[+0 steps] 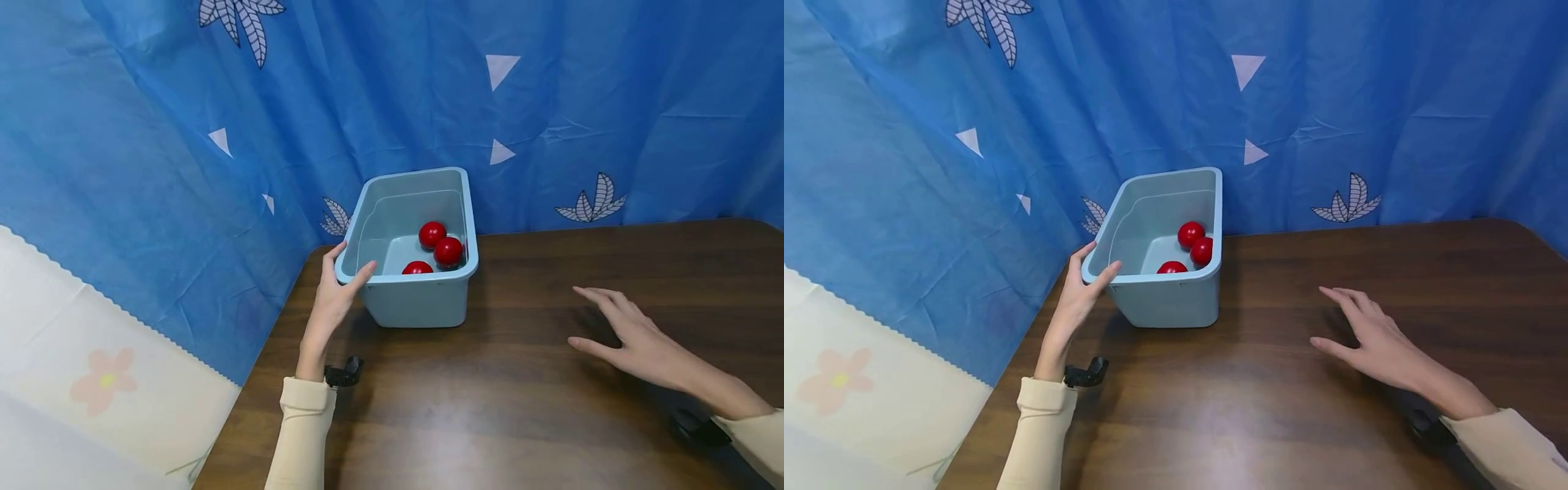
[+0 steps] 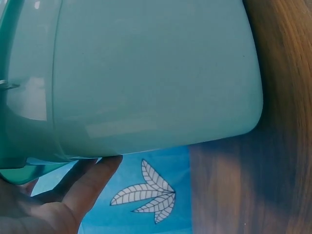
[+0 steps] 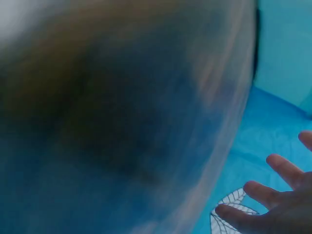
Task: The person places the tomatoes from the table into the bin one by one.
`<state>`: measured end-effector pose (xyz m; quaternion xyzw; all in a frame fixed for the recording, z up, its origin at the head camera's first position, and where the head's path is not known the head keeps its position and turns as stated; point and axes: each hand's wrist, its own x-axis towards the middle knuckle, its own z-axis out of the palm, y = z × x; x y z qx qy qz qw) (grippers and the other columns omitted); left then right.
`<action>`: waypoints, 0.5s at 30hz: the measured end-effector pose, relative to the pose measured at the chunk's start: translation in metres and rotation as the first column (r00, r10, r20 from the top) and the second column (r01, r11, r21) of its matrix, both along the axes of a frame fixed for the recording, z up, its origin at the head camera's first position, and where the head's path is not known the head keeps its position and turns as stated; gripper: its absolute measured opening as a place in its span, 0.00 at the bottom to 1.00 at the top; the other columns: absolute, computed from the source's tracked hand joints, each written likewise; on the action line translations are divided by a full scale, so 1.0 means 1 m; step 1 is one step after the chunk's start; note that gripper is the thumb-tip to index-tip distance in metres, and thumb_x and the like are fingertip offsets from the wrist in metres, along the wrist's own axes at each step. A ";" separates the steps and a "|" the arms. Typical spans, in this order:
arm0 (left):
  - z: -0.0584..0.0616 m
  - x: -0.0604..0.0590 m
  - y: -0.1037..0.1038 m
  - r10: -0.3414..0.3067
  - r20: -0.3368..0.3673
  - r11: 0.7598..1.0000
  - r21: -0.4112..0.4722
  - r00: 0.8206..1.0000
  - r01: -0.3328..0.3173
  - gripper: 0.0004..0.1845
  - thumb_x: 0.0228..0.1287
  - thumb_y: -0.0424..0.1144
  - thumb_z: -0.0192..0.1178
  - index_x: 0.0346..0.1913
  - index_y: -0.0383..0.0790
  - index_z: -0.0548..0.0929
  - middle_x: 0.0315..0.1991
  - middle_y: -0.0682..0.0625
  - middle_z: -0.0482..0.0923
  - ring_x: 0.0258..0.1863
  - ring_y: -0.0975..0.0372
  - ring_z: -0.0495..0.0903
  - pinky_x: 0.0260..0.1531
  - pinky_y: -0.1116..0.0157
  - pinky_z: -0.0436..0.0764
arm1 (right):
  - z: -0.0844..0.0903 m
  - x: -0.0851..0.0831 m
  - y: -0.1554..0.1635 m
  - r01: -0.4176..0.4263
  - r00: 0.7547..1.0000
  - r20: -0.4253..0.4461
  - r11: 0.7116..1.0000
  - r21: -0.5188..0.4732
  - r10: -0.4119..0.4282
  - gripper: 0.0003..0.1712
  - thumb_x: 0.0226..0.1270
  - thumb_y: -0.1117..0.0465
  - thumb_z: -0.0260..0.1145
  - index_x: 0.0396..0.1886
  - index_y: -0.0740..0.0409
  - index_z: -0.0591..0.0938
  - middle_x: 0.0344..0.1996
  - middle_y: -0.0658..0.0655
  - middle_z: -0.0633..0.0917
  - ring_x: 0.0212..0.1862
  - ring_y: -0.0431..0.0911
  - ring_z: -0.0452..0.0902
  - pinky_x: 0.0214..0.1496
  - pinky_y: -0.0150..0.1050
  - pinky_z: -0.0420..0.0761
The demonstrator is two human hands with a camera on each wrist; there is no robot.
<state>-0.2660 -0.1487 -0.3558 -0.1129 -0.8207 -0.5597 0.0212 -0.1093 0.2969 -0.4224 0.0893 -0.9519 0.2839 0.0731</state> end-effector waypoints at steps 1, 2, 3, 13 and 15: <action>0.000 -0.001 0.000 0.002 -0.001 1.000 -0.003 1.000 -0.002 0.47 0.69 0.58 0.68 0.82 0.51 0.54 0.79 0.44 0.58 0.75 0.49 0.63 0.73 0.43 0.64 | -0.003 0.003 0.000 -0.001 1.000 -0.031 0.999 0.043 0.003 0.55 0.67 0.47 0.76 0.85 0.53 0.55 0.73 0.74 0.60 0.68 0.78 0.58 0.51 0.81 0.63; -0.001 -0.001 -0.001 0.006 -0.002 1.000 -0.007 1.000 -0.006 0.47 0.69 0.58 0.68 0.82 0.51 0.54 0.79 0.44 0.57 0.75 0.49 0.63 0.73 0.42 0.64 | -0.005 0.006 0.001 0.001 0.998 -0.060 0.996 0.085 0.005 0.56 0.65 0.46 0.77 0.85 0.51 0.56 0.74 0.73 0.61 0.69 0.78 0.58 0.52 0.81 0.62; -0.001 -0.002 -0.001 0.009 -0.003 1.000 -0.010 1.000 -0.009 0.47 0.69 0.59 0.68 0.82 0.51 0.54 0.79 0.44 0.57 0.75 0.50 0.63 0.73 0.42 0.64 | -0.007 0.008 0.000 0.005 0.996 -0.086 0.992 0.128 0.007 0.58 0.64 0.44 0.78 0.85 0.49 0.56 0.74 0.73 0.62 0.70 0.78 0.57 0.53 0.82 0.60; -0.002 0.014 0.002 0.231 -0.330 0.954 -0.110 0.915 -0.280 0.50 0.62 0.61 0.73 0.80 0.46 0.61 0.74 0.42 0.63 0.72 0.50 0.64 0.71 0.43 0.67 | -0.010 0.011 -0.014 0.035 0.999 -0.043 0.948 0.317 -0.022 0.66 0.63 0.31 0.72 0.87 0.40 0.42 0.81 0.71 0.55 0.78 0.75 0.46 0.63 0.86 0.47; 0.003 0.023 0.013 0.239 -0.503 0.935 -0.112 0.831 -0.337 0.49 0.62 0.57 0.74 0.80 0.43 0.63 0.74 0.41 0.64 0.73 0.50 0.64 0.70 0.43 0.70 | -0.009 0.010 -0.017 0.034 0.999 -0.025 0.946 0.322 -0.028 0.65 0.64 0.30 0.70 0.87 0.40 0.41 0.82 0.70 0.53 0.79 0.75 0.44 0.63 0.86 0.46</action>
